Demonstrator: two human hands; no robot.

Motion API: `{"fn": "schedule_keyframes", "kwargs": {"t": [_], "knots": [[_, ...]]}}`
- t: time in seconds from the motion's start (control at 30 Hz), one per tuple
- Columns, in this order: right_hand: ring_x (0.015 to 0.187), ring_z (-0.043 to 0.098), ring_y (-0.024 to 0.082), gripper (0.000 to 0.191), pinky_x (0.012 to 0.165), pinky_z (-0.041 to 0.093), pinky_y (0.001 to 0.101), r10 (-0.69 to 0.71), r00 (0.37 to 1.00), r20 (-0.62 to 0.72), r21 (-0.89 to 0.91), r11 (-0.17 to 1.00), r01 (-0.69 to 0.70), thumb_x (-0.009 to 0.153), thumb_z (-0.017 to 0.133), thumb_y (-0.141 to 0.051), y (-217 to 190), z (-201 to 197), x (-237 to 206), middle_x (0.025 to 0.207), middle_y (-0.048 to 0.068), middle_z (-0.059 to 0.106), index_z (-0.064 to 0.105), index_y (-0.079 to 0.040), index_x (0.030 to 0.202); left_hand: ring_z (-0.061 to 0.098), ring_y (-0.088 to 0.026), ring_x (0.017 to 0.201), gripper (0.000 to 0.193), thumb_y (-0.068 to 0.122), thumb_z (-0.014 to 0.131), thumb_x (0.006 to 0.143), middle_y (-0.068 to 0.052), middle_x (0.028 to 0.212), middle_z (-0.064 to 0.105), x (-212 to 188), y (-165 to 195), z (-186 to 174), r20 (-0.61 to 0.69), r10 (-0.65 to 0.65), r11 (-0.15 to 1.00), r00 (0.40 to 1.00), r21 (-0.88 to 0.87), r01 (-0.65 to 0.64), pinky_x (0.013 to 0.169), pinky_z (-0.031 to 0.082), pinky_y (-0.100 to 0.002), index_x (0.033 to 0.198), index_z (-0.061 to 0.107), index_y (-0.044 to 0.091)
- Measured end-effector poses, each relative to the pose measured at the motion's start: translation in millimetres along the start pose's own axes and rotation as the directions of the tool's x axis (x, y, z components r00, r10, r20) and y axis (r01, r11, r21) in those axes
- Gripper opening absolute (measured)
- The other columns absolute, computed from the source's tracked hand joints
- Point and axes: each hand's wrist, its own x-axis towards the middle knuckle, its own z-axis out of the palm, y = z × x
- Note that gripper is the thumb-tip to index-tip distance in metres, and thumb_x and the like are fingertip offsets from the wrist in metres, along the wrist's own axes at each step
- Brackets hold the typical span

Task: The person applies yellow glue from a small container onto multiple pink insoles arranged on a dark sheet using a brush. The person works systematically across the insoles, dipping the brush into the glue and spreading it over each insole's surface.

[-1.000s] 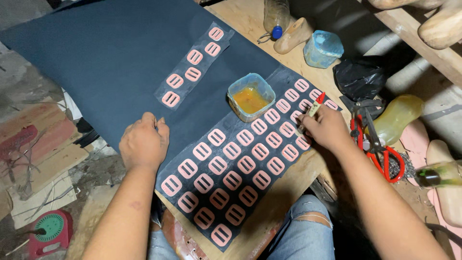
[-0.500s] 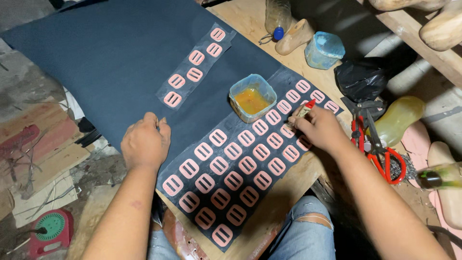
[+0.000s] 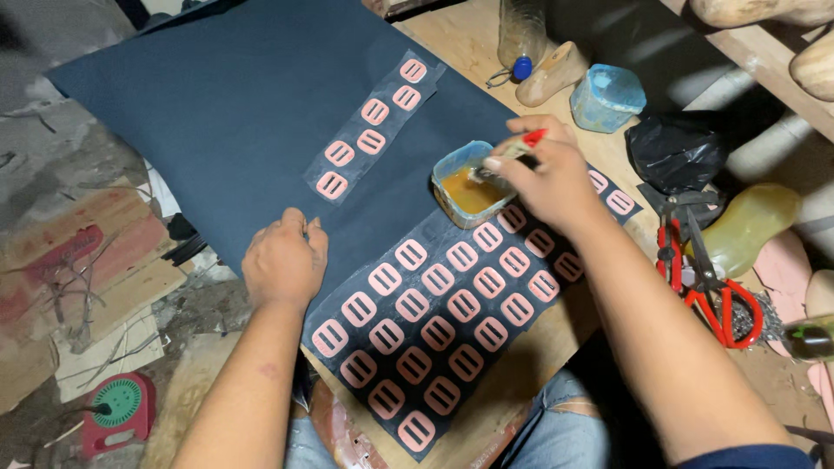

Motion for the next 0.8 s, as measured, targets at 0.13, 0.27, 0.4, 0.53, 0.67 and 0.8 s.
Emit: {"fn": "schedule_keyframes", "kwargs": {"t": [0.13, 0.27, 0.4, 0.53, 0.67, 0.8], "knots": [[0.122, 0.048, 0.040, 0.028, 0.103, 0.036, 0.0474, 0.017, 0.979, 0.204, -0.182, 0.983, 0.021, 0.077, 0.086, -0.032, -10, 23, 25, 0.131, 0.018, 0.064, 0.081, -0.008, 0.090, 0.068, -0.037, 0.093, 0.030, 0.035, 0.055, 0.098, -0.016, 0.090, 0.073, 1, 1, -2, 0.022, -0.031, 0.999, 0.999, 0.009, 0.031, 0.085, 0.052, -0.050, 0.092, 0.064, 0.007], [0.109, 0.061, 0.025, 0.019, 0.096, 0.048, 0.0371, 0.000, 0.998, -0.063, 0.011, 1.000, 0.000, 0.093, 0.079, -0.026, -19, -5, 9, 0.117, 0.012, 0.072, 0.078, -0.008, 0.101, 0.068, -0.037, 0.092, 0.029, 0.034, 0.056, 0.097, -0.016, 0.090, 0.073, 1, -1, -1, 0.012, -0.032, 0.999, 0.999, -0.011, 0.033, 0.084, 0.052, -0.050, 0.092, 0.064, 0.007], [0.070, 0.062, 0.007, 0.019, 0.065, 0.049, 0.0259, 0.497, 0.855, 0.147, 0.182, 0.836, -0.518, 0.094, 0.076, -0.023, -22, -47, -38, 0.080, 0.003, 0.072, 0.076, -0.004, 0.097, 0.069, -0.037, 0.091, 0.028, 0.033, 0.057, 0.098, -0.016, 0.089, 0.073, -2, -1, 3, -0.031, 0.016, 1.000, 0.999, 0.005, -0.016, 0.084, 0.053, -0.050, 0.091, 0.065, 0.007], [0.056, 0.059, 0.008, 0.024, 0.051, 0.045, 0.0265, 0.713, 0.699, 0.056, 0.165, 0.684, -0.710, 0.093, 0.077, -0.021, -6, -67, -78, 0.069, 0.004, 0.068, 0.071, 0.002, 0.089, 0.070, -0.038, 0.090, 0.029, 0.034, 0.057, 0.099, -0.017, 0.089, 0.073, -6, 1, 6, -0.050, 0.029, 0.999, 0.998, 0.027, -0.028, 0.083, 0.053, -0.050, 0.092, 0.065, 0.006], [0.056, 0.063, 0.007, 0.023, 0.052, 0.047, 0.0233, 0.736, 0.676, -0.025, 0.229, 0.663, -0.713, 0.094, 0.075, -0.022, 6, -50, -108, 0.068, 0.002, 0.070, 0.072, 0.000, 0.087, 0.070, -0.038, 0.090, 0.030, 0.034, 0.057, 0.098, -0.017, 0.089, 0.073, -5, 2, 7, -0.048, 0.031, 0.999, 0.998, 0.027, -0.029, 0.082, 0.053, -0.050, 0.091, 0.065, 0.007], [0.059, 0.064, 0.006, 0.025, 0.054, 0.049, 0.0227, 0.684, 0.728, -0.049, 0.208, 0.719, -0.663, 0.093, 0.076, -0.022, 5, -29, -132, 0.069, 0.004, 0.071, 0.070, 0.000, 0.085, 0.070, -0.038, 0.090, 0.030, 0.034, 0.056, 0.098, -0.017, 0.089, 0.073, -5, 3, 7, -0.028, 0.022, 0.999, 0.999, 0.033, -0.021, 0.081, 0.053, -0.051, 0.092, 0.065, 0.007]]}}
